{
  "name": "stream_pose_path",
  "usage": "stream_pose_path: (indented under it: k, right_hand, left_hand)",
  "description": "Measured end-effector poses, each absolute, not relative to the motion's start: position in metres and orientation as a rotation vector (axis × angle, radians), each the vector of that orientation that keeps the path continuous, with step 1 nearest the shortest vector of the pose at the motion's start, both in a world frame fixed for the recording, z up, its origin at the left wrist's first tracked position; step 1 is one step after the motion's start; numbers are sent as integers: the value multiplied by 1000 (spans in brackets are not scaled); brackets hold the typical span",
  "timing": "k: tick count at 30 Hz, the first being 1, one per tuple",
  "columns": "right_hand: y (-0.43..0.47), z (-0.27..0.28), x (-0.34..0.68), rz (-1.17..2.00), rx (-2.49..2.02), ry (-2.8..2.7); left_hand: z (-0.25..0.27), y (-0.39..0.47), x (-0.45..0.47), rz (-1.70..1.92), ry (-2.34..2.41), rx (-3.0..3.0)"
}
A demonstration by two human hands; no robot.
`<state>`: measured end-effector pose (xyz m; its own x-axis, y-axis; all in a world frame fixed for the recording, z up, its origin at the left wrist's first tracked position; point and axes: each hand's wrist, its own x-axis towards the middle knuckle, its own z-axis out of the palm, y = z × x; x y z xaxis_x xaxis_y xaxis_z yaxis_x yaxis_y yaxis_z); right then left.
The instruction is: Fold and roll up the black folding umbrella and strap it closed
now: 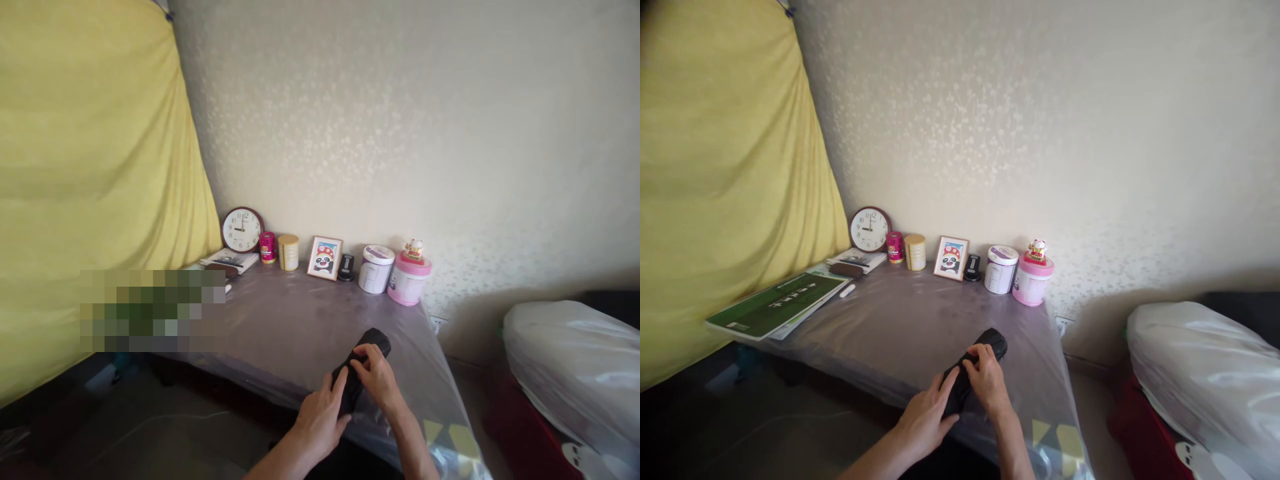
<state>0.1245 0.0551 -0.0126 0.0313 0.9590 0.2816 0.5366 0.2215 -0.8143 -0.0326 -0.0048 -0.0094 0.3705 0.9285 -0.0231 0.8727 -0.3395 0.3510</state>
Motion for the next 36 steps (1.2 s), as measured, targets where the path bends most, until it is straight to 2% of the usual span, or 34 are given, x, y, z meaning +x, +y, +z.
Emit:
stream_pose_path:
  k: [4, 15, 22, 26, 31, 34, 36]
  right_hand:
    - [55, -9, 128, 884, -1402, -1394]
    - [55, -4, 120, 625, -1288, -1827]
    - [28, 2, 148, 947, -1252, -1456]
    - [16, -3, 183, 873, -1407, -1233]
    - [18, -29, 208, 781, -1478, -1089]
    - [20, -40, 211, 795, -1536, -1116]
    - [21, -43, 211, 778, -1559, -1154]
  left_hand:
    - [-10, -6, -44, 327, 1513, 2274]
    - [-10, -17, -55, 331, 1532, 2217]
    - [-16, -18, -53, 365, 1470, 2355]
    - [-16, -17, -55, 377, 1429, 2357]
    - [-12, -6, -63, 622, 1337, 2060]
    - [-9, 2, -72, 590, 1285, 1632]
    - [-7, 4, -79, 608, 1369, 1603]
